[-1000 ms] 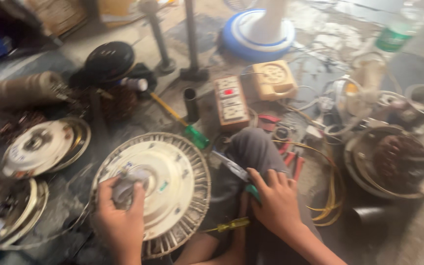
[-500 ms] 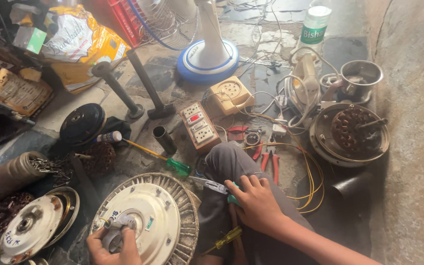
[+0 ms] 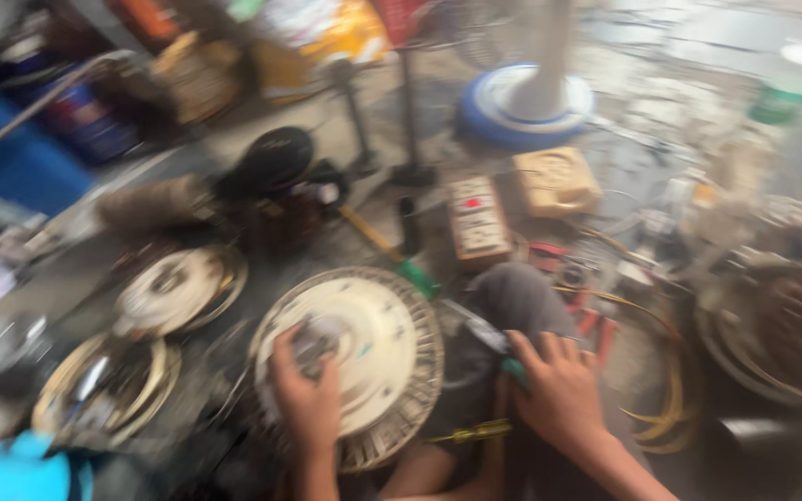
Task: The person sits on the floor and uses a screwdriver and pliers to adjust and secure wires on a circular electrical component. They manipulate the wires and tighten connections while surrounded by various tools and parts.
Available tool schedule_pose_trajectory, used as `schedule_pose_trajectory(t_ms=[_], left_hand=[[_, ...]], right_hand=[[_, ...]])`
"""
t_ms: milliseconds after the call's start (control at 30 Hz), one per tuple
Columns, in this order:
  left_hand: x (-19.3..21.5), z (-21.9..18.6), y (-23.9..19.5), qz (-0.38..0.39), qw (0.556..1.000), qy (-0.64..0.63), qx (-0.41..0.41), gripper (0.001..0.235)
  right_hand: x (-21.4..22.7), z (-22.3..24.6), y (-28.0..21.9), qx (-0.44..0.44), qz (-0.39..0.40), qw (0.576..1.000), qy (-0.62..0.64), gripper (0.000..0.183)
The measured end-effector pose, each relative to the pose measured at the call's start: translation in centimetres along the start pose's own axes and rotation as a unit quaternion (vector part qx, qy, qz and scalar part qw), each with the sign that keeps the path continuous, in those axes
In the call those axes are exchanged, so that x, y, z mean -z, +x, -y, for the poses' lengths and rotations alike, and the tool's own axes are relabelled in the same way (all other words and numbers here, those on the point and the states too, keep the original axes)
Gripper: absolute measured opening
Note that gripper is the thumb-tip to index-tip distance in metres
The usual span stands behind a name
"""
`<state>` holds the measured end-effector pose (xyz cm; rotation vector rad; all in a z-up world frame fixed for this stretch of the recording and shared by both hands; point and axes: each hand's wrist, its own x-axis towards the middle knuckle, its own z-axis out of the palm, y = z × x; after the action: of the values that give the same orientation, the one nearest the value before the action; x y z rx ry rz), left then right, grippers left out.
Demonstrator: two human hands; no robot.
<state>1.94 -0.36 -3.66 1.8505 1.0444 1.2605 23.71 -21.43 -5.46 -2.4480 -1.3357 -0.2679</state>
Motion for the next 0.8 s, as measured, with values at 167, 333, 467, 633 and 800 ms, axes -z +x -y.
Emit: schedule_pose_trajectory(t_ms=[167,333,467,633,800], left_hand=[[0.7,-1.7,0.3,-0.014,0.998,0.026,-0.049,0.049],[1.7,-2.2,0.4,-0.015,0.998,-0.051,-0.029,0.046],[1.7,-2.4,0.4,-0.019,0.997,-0.067,-0.010,0.045],[1.6,-2.8,0.2,-0.031,0.996,-0.086,0.024,0.040],[1.2,-3.5,0.0,-0.069,0.995,-0.065,-0.006,0.040]], right_hand=[[-0.4,0.3,-0.3,-0.001,0.028,0.998,-0.054,0.070],[-1.0,0.2,-0.7,0.007,0.037,0.995,-0.088,0.071],[-1.2,0.1,-0.9,0.015,0.032,0.995,-0.094,0.069],[-1.4,0.0,-0.9,0.018,0.031,0.995,-0.097,0.068],[-1.4,0.1,-0.9,0.020,0.027,0.995,-0.095,0.068]])
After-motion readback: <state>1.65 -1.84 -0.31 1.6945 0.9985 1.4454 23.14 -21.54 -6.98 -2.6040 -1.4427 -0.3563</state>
